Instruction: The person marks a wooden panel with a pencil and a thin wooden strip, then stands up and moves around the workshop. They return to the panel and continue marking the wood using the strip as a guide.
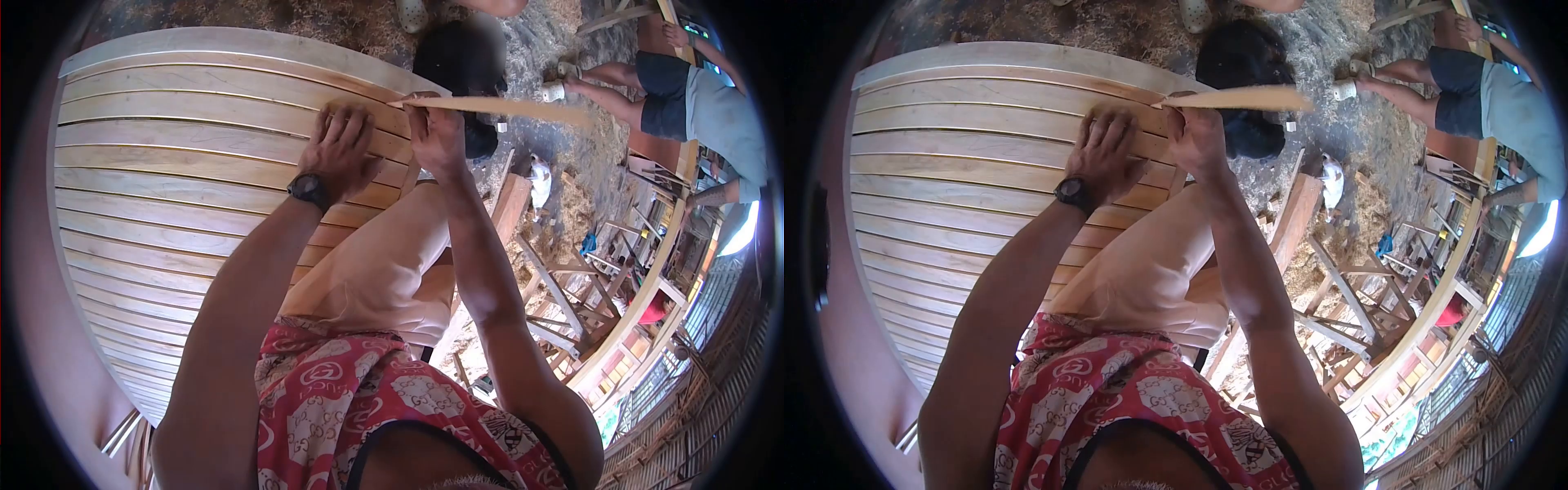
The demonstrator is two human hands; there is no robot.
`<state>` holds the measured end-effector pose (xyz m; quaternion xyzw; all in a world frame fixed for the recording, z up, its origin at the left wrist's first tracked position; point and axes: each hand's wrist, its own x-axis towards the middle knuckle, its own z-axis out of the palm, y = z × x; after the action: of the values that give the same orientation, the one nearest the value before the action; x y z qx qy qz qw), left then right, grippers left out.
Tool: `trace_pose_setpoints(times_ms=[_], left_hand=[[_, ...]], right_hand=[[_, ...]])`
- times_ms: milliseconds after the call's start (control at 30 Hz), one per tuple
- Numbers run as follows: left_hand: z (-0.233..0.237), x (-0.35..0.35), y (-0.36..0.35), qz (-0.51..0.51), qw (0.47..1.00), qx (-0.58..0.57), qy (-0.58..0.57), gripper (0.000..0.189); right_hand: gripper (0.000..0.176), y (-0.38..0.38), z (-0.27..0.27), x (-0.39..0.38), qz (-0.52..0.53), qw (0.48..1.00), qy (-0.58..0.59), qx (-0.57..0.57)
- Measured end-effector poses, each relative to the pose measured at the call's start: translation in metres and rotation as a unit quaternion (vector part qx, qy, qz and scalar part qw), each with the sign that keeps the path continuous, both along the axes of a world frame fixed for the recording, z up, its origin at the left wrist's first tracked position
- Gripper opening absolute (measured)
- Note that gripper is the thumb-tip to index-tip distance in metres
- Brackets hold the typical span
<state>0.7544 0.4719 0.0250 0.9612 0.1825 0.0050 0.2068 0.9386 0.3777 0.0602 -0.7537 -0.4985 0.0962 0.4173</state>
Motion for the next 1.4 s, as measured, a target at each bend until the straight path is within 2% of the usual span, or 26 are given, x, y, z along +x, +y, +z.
trace_pose_setpoints(times_ms=[167,233,267,467,533,633,833,1167,1233,1333,1400], left_hand=[[-0.004,-0.003,-0.002,0.001,1.000,0.008,-0.022,0.074],[-0.003,-0.002,0.001,-0.001,0.999,0.011,-0.039,0.074],[-0.002,-0.002,0.001,-0.001,0.999,0.011,-0.040,0.074],[-0.003,-0.002,0.001,0.003,0.998,0.023,-0.052,0.077],[-0.003,-0.003,0.002,0.003,0.999,0.015,-0.044,0.073],[-0.003,-0.003,0.002,0.002,0.999,0.019,-0.049,0.074],[-0.003,-0.003,0.002,0.012,0.996,0.033,-0.083,0.073],[0.000,-0.004,0.004,0.008,0.998,0.005,-0.059,0.072],[0.002,-0.004,0.005,0.008,0.999,0.001,-0.052,0.072],[0.003,-0.004,0.005,0.007,0.999,-0.004,-0.051,0.071],[0.001,-0.005,0.005,0.007,0.999,-0.003,-0.053,0.071]], right_hand=[[0.017,0.004,0.003,-0.008,-0.006,0.999,0.051,0.004],[0.018,0.008,-0.001,-0.004,0.006,0.999,-0.031,0.017],[0.018,0.007,0.000,-0.004,0.006,0.999,-0.031,0.017],[0.015,0.005,-0.009,-0.009,-0.005,0.999,0.050,-0.009],[0.010,0.008,-0.006,-0.011,-0.016,1.000,-0.016,-0.003],[0.011,0.010,-0.013,-0.009,-0.002,0.999,-0.036,0.000],[0.010,0.010,-0.016,-0.009,-0.010,0.999,-0.040,0.013],[0.010,0.010,-0.021,-0.010,-0.028,0.999,-0.027,-0.017],[0.013,0.012,-0.019,-0.010,-0.010,0.998,-0.061,0.006],[0.015,0.015,-0.026,-0.010,-0.016,0.999,-0.030,0.036],[0.015,0.016,-0.025,-0.009,-0.011,0.998,-0.052,0.031]])
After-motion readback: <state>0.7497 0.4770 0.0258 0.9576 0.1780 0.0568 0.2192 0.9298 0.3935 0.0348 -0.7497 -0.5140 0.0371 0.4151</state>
